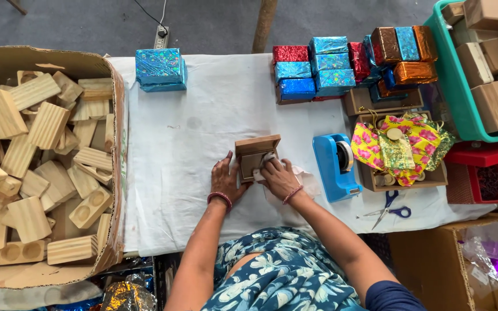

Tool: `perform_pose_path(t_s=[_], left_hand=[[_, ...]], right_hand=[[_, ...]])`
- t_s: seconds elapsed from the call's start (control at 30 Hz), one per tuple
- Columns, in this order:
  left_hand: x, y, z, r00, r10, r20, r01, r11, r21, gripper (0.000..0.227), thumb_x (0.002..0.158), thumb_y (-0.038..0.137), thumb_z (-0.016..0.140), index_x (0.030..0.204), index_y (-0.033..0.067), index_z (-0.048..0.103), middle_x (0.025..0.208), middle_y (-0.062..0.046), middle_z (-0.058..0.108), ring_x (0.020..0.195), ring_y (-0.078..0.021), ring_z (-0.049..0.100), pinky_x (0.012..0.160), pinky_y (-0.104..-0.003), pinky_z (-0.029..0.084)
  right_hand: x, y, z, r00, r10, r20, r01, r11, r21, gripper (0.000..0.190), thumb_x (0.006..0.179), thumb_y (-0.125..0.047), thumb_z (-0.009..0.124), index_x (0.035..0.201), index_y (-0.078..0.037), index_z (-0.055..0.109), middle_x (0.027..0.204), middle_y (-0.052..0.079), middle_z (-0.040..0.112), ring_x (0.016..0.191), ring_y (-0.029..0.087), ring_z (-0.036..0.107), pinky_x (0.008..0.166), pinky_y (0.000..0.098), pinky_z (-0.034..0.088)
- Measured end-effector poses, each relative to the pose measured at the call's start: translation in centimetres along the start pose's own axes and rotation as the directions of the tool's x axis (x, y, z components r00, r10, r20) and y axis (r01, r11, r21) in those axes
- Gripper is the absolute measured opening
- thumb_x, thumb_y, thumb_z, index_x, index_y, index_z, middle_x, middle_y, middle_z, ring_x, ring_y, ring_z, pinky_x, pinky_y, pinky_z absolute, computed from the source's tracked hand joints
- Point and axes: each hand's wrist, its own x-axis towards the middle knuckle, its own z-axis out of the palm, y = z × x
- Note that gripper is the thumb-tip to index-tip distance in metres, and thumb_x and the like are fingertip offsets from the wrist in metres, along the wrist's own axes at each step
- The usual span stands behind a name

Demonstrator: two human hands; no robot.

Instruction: The person wipes the inside and outside of a small wooden box using a cloth. They then place a small decorative item into the box and close the lid. The workspace includes a table with various wrapped boxes and a large container of wooden pieces.

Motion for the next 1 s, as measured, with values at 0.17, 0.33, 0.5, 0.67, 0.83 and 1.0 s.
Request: perform_pose_path(t_s=[0.17,0.33,0.5,0.67,0.83,1.0], left_hand=[[1.4,2.2,-2.7,0.973,0.182,-0.144,-0.194,0.978,-0.079,0.071,0.068,0.043,0.088,0.127,0.0130,0.061,0.150,-0.013,0.052,0.140,-0.0315,0.045,0.119,-0.052,0.025],[3.3,3.8,-1.5,0.986,0.038,-0.163,-0.117,0.851,-0.512,0.054,0.066,0.035,0.093,0.105,0.0055,0.069,0.111,-0.011,0.076,0.108,-0.0263,0.071,0.115,-0.052,0.038],[2.8,4.8,2.6,0.876,-0.408,0.255,0.372,0.237,-0.898,0.044,0.086,0.029,0.087,0.107,-0.0030,0.065,0.102,-0.016,0.077,0.092,-0.0195,0.071,0.077,-0.030,0.059],[4.4,5.7,1.2,0.816,-0.282,0.505,0.328,-0.494,-0.805,0.056,0.099,0.041,0.060,0.140,0.0040,0.054,0.134,-0.011,0.063,0.118,-0.0223,0.063,0.097,-0.036,0.054],[3.9,5.7,-0.3,0.854,-0.101,0.511,0.296,-0.713,-0.635,0.068,0.099,0.057,0.041,0.151,0.0134,0.044,0.149,-0.004,0.056,0.137,-0.0222,0.053,0.114,-0.038,0.044],[2.6,5.5,1.6,0.779,-0.205,0.592,0.312,-0.694,-0.650,0.072,0.102,0.059,0.048,0.150,0.0059,0.047,0.144,-0.009,0.059,0.132,-0.0246,0.056,0.111,-0.043,0.047]], right_hand=[[2.3,2.6,-4.1,0.981,-0.013,0.192,-0.030,0.975,0.219,0.027,0.090,-0.038,0.069,0.100,-0.014,0.067,0.100,0.006,0.065,0.104,0.026,0.062,0.090,0.0481,0.041],[3.8,7.1,-6.0,0.986,0.163,-0.014,-0.140,0.886,0.441,0.021,0.085,-0.026,0.073,0.095,-0.008,0.069,0.091,0.011,0.067,0.088,0.035,0.063,0.076,0.0474,0.046],[5.1,4.8,-6.4,0.676,0.650,-0.346,-0.253,0.647,0.719,0.017,0.097,-0.013,0.068,0.110,-0.002,0.069,0.114,0.017,0.061,0.093,0.034,0.067,0.077,0.0396,0.054],[4.4,-2.5,-3.7,0.862,0.323,-0.390,-0.132,0.886,0.444,0.044,0.096,-0.028,0.063,0.134,-0.006,0.061,0.144,0.011,0.054,0.128,0.034,0.053,0.105,0.0496,0.042],[6.0,-2.7,-3.7,0.975,0.216,-0.054,-0.209,0.973,0.101,0.067,0.097,-0.054,0.048,0.148,-0.011,0.050,0.162,0.010,0.034,0.150,0.031,0.026,0.119,0.0591,0.014],[7.3,1.8,-0.8,0.919,0.384,-0.085,-0.376,0.922,0.096,0.064,0.106,-0.045,0.041,0.156,-0.005,0.041,0.168,0.019,0.028,0.156,0.033,0.021,0.124,0.0557,0.013]])
